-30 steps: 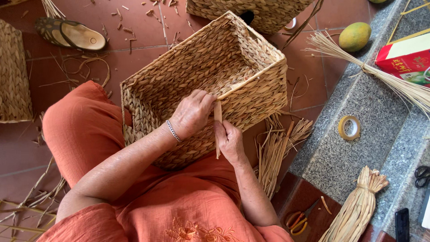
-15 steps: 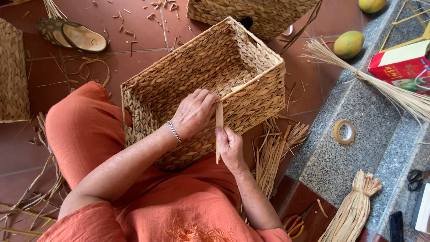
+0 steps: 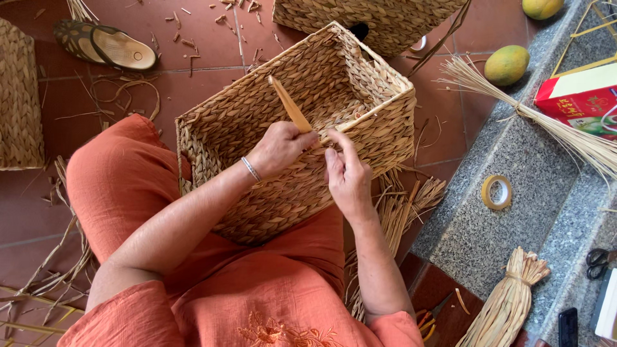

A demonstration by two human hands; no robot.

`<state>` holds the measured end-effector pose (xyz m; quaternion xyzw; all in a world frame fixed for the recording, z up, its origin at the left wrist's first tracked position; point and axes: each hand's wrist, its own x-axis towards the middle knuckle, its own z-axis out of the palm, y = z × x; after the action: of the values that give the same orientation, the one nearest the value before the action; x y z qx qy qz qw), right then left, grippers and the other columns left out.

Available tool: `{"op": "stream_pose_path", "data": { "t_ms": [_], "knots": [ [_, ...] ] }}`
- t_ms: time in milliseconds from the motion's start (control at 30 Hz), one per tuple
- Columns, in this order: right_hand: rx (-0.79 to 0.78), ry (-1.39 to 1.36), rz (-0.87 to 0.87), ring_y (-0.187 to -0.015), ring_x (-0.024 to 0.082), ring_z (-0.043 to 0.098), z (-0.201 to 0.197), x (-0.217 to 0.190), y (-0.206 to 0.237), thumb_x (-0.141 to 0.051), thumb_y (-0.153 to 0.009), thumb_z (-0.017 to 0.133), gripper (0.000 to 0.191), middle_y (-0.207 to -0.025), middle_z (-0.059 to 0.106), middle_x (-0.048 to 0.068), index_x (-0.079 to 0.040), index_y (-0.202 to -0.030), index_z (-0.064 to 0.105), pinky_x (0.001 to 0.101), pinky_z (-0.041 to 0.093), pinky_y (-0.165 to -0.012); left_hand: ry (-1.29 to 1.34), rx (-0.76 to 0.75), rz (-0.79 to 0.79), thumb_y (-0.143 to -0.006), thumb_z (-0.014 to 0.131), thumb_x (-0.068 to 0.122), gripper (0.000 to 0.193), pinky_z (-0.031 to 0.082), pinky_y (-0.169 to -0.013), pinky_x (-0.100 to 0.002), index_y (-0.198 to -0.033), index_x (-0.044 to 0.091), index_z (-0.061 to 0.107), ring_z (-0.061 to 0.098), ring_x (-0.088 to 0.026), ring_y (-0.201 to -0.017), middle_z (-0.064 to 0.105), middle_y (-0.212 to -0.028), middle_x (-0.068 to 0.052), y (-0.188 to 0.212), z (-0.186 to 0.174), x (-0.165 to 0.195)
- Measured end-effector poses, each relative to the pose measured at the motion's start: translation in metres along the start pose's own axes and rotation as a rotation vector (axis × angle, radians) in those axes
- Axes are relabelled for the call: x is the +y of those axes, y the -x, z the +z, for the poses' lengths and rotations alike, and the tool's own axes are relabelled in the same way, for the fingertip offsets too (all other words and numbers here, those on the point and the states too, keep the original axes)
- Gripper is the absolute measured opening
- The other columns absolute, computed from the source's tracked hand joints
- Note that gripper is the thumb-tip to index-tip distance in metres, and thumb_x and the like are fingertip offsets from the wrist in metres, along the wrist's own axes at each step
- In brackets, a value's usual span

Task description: The person sits on the tiled floor with a woven water-hyacinth basket on their lap and weaves a flat fiber strip through the basket rim to form and secure a handle. They thread the strip through the weave, pull it tight, bend it into a handle loop, and work the ends back into the basket wall.

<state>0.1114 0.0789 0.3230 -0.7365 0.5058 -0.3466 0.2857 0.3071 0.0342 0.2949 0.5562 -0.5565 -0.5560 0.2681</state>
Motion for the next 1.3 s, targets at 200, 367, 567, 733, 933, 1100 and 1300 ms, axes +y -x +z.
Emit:
{"op": "stream_pose_path", "data": {
  "t_ms": [200,367,567,733,933,1100,1300],
  "knots": [
    [0.001,0.142,0.001,-0.052,0.007,0.061,-0.001,-0.003,-0.015,-0.016,-0.107,0.066,0.04,-0.059,0.061,-0.002,-0.012,-0.145,0.057,0.0259,0.046,-0.047,0.581,-0.062,-0.231,-0.098,0.066,0.023,0.034,0.06,-0.065,-0.029,-0.111,-0.008,0.069,0.069,-0.013,-0.069,0.074,-0.082,-0.007,-0.022,-0.011,-0.006],
    [-0.009,-0.121,0.149,-0.052,0.003,0.053,0.007,-0.005,-0.01,-0.009,-0.101,0.068,0.049,-0.058,0.056,-0.005,-0.01,-0.148,0.053,0.0217,0.041,-0.048,0.412,0.272,0.035,-0.081,0.077,0.004,0.071,0.058,-0.058,-0.032,-0.14,-0.002,0.038,0.069,-0.015,-0.064,0.07,-0.076,-0.011,-0.033,-0.03,-0.003],
    [0.058,-0.261,0.247,-0.053,-0.001,0.05,0.021,0.004,-0.015,-0.002,-0.096,0.069,0.048,-0.059,0.055,-0.008,-0.009,-0.142,0.056,0.0185,0.038,-0.048,-0.092,0.152,0.324,-0.084,0.081,0.008,0.051,0.06,-0.072,-0.035,-0.131,0.005,0.06,0.073,-0.017,-0.078,0.072,-0.087,-0.007,-0.039,-0.054,-0.005],
    [0.078,-0.313,0.317,-0.054,-0.001,0.043,0.029,0.011,-0.017,0.002,-0.095,0.069,0.045,-0.062,0.05,-0.009,-0.008,-0.138,0.057,0.0178,0.034,-0.049,-0.584,0.204,0.611,-0.076,0.077,0.006,0.028,0.055,-0.081,-0.042,-0.103,0.001,0.073,0.063,-0.029,-0.093,0.067,-0.096,-0.011,-0.037,-0.066,-0.011],
    [0.081,-0.375,0.305,-0.055,-0.001,0.045,0.036,0.014,-0.02,0.003,-0.096,0.067,0.047,-0.064,0.053,-0.008,-0.008,-0.141,0.054,0.0181,0.035,-0.05,-0.374,0.258,0.348,-0.089,0.074,0.008,0.009,0.06,-0.069,-0.039,-0.095,0.003,0.077,0.068,-0.028,-0.086,0.07,-0.092,-0.016,-0.037,-0.06,-0.012],
    [0.082,-0.363,0.277,-0.055,0.0,0.047,0.04,0.018,-0.019,0.003,-0.097,0.067,0.048,-0.064,0.055,-0.007,-0.007,-0.143,0.053,0.0182,0.036,-0.051,0.693,-0.128,-0.146,-0.094,0.067,0.011,0.016,0.069,-0.066,-0.029,-0.104,-0.001,0.073,0.079,-0.017,-0.073,0.078,-0.089,-0.014,-0.043,-0.049,-0.023],
    [0.076,-0.37,0.266,-0.056,0.0,0.046,0.042,0.022,-0.019,0.002,-0.098,0.066,0.05,-0.064,0.055,-0.007,-0.007,-0.145,0.052,0.0185,0.036,-0.052,0.723,-0.291,-0.087,-0.084,0.079,0.001,0.022,0.067,-0.071,-0.029,-0.105,-0.003,0.073,0.077,-0.017,-0.078,0.078,-0.092,-0.012,-0.052,-0.034,-0.046]
  ]
}}
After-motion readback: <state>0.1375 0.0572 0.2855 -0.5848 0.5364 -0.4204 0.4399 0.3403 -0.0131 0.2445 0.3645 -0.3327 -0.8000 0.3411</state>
